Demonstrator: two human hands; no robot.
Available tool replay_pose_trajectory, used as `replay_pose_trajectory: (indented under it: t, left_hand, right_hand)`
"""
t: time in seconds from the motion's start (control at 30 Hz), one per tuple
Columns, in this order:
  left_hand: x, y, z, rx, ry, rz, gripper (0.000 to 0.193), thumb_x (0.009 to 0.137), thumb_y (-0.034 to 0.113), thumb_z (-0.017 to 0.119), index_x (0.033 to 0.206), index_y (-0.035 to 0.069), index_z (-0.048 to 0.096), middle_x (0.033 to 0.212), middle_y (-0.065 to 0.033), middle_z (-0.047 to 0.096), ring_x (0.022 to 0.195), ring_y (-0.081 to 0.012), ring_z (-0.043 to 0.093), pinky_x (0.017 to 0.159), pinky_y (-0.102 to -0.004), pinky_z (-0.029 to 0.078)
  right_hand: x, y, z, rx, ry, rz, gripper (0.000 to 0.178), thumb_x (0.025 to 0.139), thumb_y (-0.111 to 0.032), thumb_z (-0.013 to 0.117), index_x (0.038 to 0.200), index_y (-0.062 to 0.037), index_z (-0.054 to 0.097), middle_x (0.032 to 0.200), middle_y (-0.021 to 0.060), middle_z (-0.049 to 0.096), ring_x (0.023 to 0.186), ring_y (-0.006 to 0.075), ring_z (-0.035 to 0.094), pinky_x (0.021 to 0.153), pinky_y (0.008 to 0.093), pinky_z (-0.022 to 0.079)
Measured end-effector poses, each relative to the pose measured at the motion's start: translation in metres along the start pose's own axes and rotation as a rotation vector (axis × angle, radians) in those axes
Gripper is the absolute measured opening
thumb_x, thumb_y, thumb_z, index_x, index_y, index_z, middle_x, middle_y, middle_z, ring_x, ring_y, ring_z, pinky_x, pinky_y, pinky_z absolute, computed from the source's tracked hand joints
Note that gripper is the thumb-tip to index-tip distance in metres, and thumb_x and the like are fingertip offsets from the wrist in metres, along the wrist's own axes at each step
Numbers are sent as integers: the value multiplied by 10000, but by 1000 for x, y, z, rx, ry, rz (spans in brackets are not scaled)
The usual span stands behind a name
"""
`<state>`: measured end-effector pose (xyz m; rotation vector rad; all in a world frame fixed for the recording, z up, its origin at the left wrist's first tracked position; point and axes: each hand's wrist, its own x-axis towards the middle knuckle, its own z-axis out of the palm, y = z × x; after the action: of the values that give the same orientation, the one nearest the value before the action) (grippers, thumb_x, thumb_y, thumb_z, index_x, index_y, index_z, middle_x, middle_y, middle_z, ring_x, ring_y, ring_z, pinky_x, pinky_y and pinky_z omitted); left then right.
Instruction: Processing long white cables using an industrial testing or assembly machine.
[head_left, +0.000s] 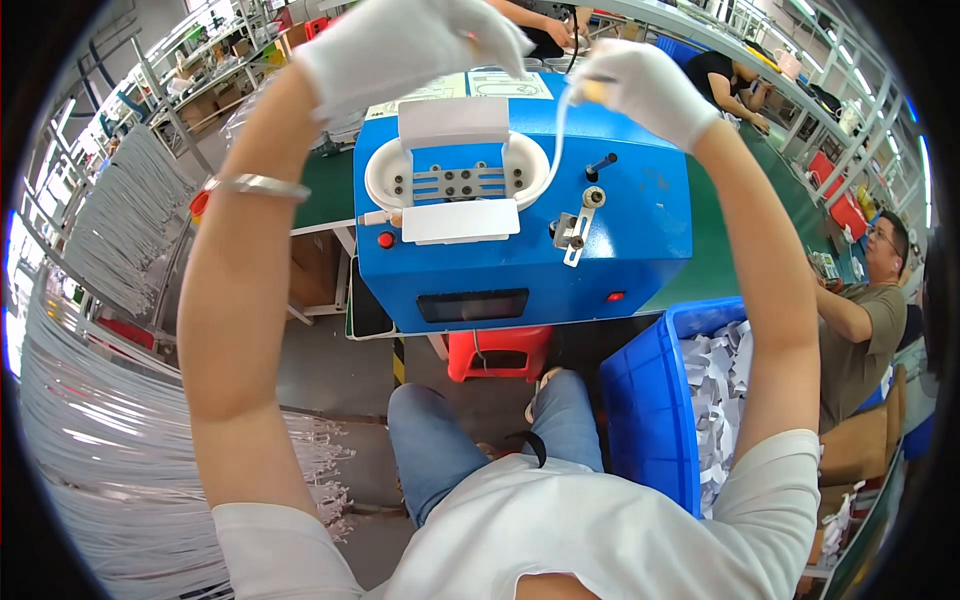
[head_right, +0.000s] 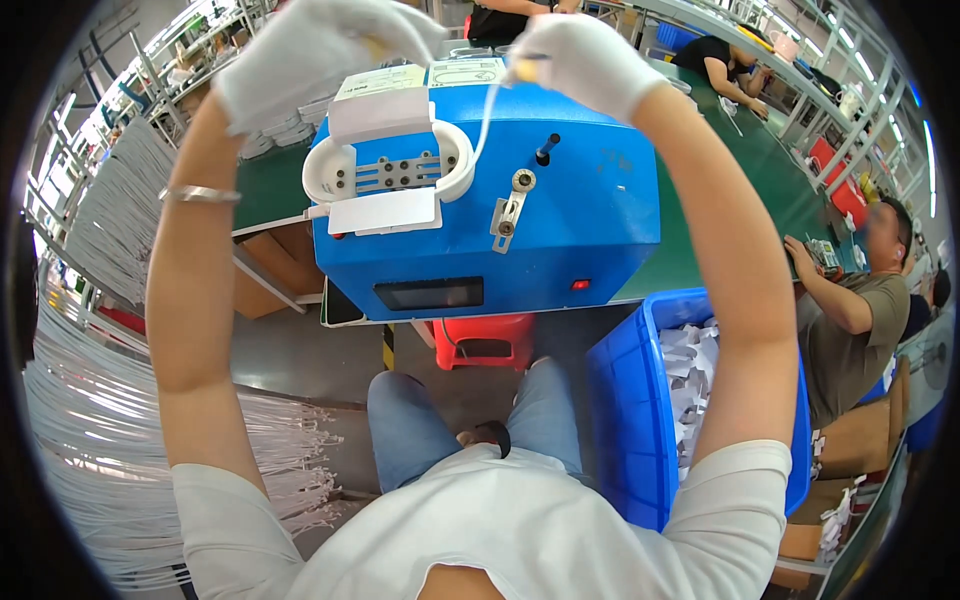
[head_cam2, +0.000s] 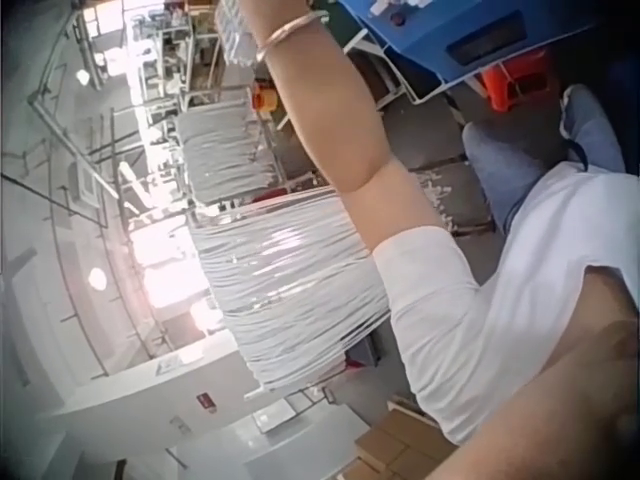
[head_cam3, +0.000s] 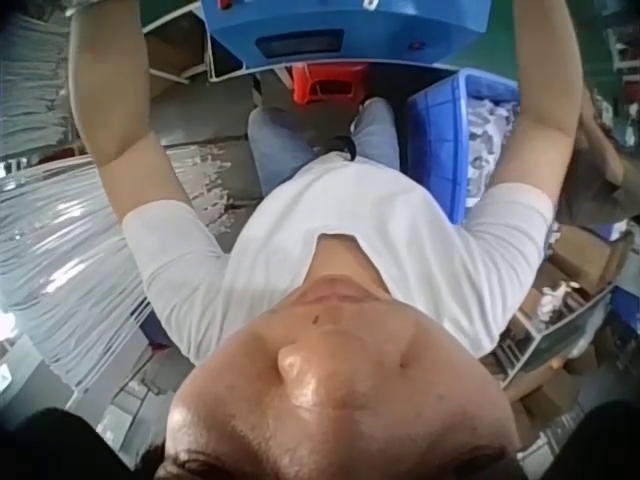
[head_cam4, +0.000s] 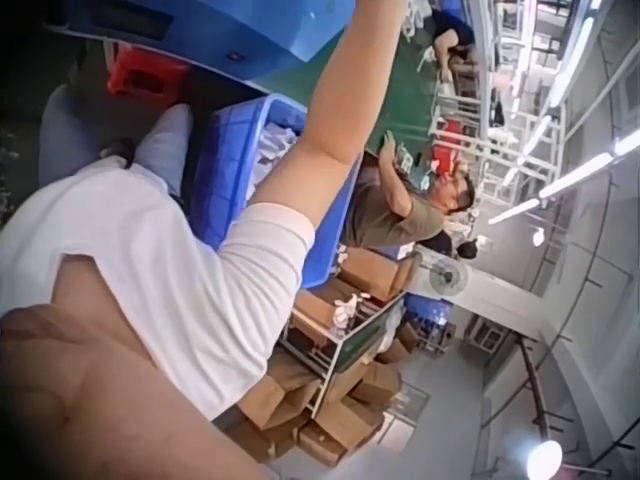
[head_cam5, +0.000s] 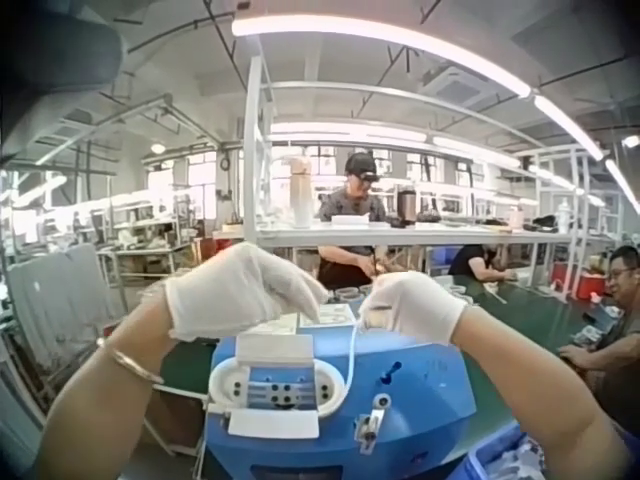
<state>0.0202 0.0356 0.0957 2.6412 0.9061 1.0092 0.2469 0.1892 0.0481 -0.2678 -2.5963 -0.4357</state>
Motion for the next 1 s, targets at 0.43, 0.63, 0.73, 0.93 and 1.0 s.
replay_pose_trajectory:
  t: [0.43, 0.63, 0.73, 0.93, 1.0]
  left_hand:
    - [-50, 6, -17, 243, -199, -737, 210, 745, 78, 672, 948, 40, 717, 840, -74, 692, 754, -144, 609, 753, -266, 492]
    - [-90, 7, -6, 236, -49, -564, 217, 774, 122, 680, 973, 42, 711, 868, -93, 694, 777, -186, 626, 777, -285, 495]
    - [-93, 7, 4, 316, 60, -544, 179, 817, 107, 598, 932, 13, 698, 837, -146, 681, 756, -234, 642, 737, -308, 506]
    - [-78, 15, 46, 563, 245, -545, 211, 854, 164, 567, 995, 26, 642, 809, -184, 638, 757, -341, 619, 702, -397, 501]
    - [-81, 12, 61, 709, 309, -384, 223, 838, 150, 590, 1030, 44, 634, 848, -174, 632, 802, -333, 619, 705, -399, 505]
  right_hand:
    - [29, -77, 1, 259, 399, -65, 225, 760, -14, 660, 977, -71, 671, 945, 88, 630, 859, 231, 611, 764, 281, 499]
    - [13, -112, 4, -6, 266, -126, 234, 670, -14, 668, 896, -75, 657, 794, 79, 564, 744, 257, 586, 648, 311, 497]
    - [17, -115, 10, -95, 224, -82, 205, 669, -52, 686, 867, -66, 638, 798, 83, 562, 741, 265, 598, 642, 325, 505]
    - [24, -115, 15, -183, 125, -33, 213, 641, -49, 704, 834, -60, 615, 826, 93, 571, 761, 273, 611, 657, 324, 514]
    - [24, -115, 14, -211, 111, -26, 222, 634, -39, 703, 836, -60, 614, 829, 95, 572, 775, 273, 612, 662, 320, 513]
